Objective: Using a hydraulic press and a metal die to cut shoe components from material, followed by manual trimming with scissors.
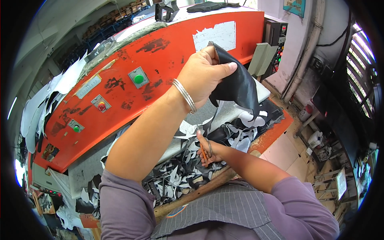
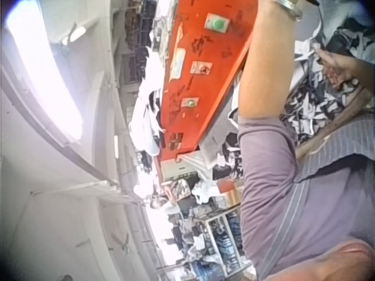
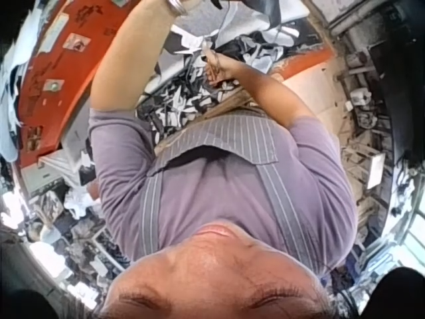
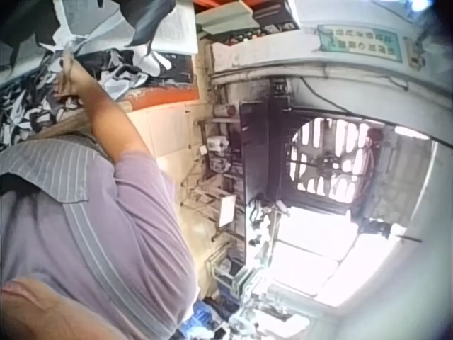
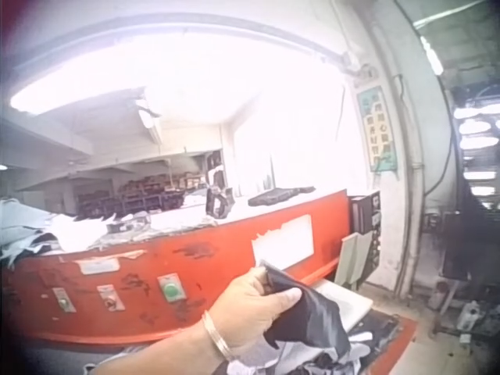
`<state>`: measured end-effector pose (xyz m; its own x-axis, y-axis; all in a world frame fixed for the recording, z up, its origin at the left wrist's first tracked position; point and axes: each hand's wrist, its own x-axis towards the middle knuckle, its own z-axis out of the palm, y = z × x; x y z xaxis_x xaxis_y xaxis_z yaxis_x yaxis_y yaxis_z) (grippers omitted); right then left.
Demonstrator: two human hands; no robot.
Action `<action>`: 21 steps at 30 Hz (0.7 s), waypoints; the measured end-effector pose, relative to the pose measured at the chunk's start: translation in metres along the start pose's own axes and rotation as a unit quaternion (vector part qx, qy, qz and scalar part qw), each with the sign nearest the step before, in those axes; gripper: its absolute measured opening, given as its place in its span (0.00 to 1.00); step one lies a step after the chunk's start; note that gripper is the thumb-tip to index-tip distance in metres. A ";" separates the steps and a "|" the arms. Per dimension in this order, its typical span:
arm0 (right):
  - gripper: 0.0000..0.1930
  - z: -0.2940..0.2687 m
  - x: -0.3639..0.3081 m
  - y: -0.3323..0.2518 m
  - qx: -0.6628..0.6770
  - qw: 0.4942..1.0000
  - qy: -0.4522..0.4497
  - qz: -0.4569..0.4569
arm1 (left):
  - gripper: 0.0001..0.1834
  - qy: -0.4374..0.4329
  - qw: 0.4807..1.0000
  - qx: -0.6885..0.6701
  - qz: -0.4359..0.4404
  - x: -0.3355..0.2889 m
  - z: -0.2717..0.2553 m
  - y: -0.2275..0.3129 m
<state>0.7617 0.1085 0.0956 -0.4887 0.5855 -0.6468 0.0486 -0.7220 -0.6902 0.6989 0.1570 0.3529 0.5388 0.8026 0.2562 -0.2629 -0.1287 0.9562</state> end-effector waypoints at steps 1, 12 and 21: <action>0.53 0.004 0.002 0.002 0.002 1.000 0.022 0.001 | 0.10 -0.006 1.000 -0.010 0.004 -0.001 0.000 0.002; 0.50 0.002 0.015 -0.015 -0.080 0.985 0.135 -0.074 | 0.08 -0.023 0.998 -0.035 0.044 -0.008 0.012 0.026; 0.34 -0.008 -0.058 0.017 -0.568 0.802 -0.005 -0.185 | 0.09 -0.015 0.993 0.007 0.116 0.032 -0.011 0.040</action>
<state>0.7980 0.0653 0.1184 -0.6593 0.6748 -0.3317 0.6580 0.3043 -0.6888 0.6969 0.1838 0.3974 0.4892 0.7327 0.4731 -0.3713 -0.3158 0.8731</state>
